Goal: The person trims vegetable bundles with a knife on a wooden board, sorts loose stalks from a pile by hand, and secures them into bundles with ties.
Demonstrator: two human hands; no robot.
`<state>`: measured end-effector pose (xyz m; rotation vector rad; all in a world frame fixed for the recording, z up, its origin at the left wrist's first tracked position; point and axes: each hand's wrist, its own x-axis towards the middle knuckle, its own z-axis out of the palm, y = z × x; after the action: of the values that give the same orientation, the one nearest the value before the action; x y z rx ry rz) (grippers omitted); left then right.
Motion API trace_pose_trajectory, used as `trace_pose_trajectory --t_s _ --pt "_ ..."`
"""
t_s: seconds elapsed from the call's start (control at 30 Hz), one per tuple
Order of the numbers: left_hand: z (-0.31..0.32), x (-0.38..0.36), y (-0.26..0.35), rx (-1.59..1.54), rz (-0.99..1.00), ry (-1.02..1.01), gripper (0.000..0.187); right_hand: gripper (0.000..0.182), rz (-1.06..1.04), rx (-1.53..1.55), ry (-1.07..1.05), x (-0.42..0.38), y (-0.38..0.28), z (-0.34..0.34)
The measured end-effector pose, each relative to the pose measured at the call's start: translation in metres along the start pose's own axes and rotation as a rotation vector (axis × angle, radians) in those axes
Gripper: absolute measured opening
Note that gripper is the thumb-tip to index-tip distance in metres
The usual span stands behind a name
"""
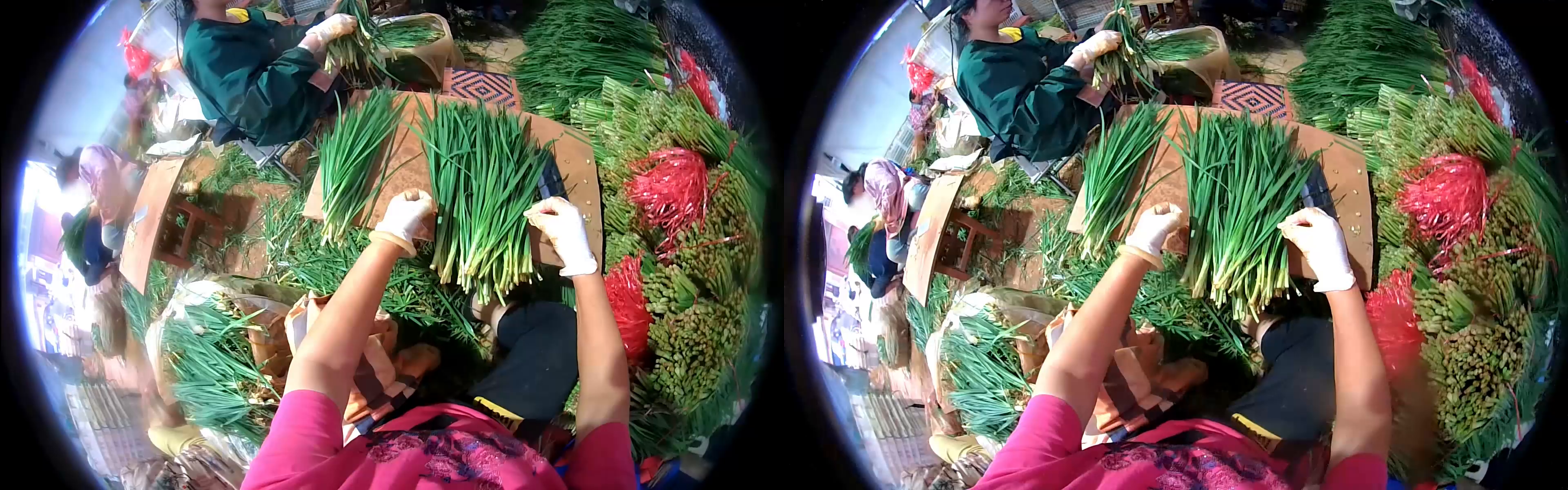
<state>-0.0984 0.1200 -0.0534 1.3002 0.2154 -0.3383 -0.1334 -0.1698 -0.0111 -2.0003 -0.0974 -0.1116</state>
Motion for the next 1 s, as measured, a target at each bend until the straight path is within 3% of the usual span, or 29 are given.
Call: trace_pose_trajectory --t_s 0.07,0.17,0.23,0.3,0.33,0.37,0.5,0.57,0.63,0.67,1.0 --pt "-0.002 0.002 -0.005 -0.027 0.032 -0.026 0.004 0.005 0.222 0.180 -0.032 0.004 -0.012 0.002" --pt "0.002 -0.002 -0.004 -0.043 -0.022 -0.019 0.004 0.007 0.200 0.276 -0.033 0.009 -0.012 0.009" --pt "0.005 0.001 -0.012 -0.008 0.020 -0.035 0.005 0.006 0.070 0.314 -0.088 0.011 -0.014 0.030" --pt "0.011 0.001 -0.020 0.050 0.109 -0.067 0.005 0.006 0.117 0.308 -0.145 0.014 -0.028 0.061" --pt "0.011 0.004 -0.026 0.042 0.188 -0.107 0.006 0.006 0.029 0.121 -0.170 0.014 -0.041 0.074" --pt "0.011 0.000 -0.020 0.050 0.118 -0.123 0.007 0.007 -0.060 -0.066 -0.194 0.014 -0.052 0.083" --pt "-0.002 0.005 -0.032 -0.211 0.051 -0.202 0.010 0.012 0.021 -0.333 -0.339 0.024 -0.060 0.104" --pt "-0.003 0.007 -0.040 -0.181 0.041 -0.178 0.011 0.013 0.014 -0.346 -0.350 0.027 -0.057 0.107" --pt "0.002 0.007 -0.044 -0.196 0.221 -0.228 0.013 0.013 0.005 -0.335 -0.350 0.027 -0.054 0.108" --pt "-0.001 0.001 -0.037 -0.080 0.118 -0.215 0.015 0.013 0.002 -0.348 -0.344 0.027 -0.055 0.107" --pt "0.008 0.012 -0.057 -0.302 0.317 -0.197 0.015 0.013 0.048 -0.325 -0.321 0.028 -0.052 0.109"
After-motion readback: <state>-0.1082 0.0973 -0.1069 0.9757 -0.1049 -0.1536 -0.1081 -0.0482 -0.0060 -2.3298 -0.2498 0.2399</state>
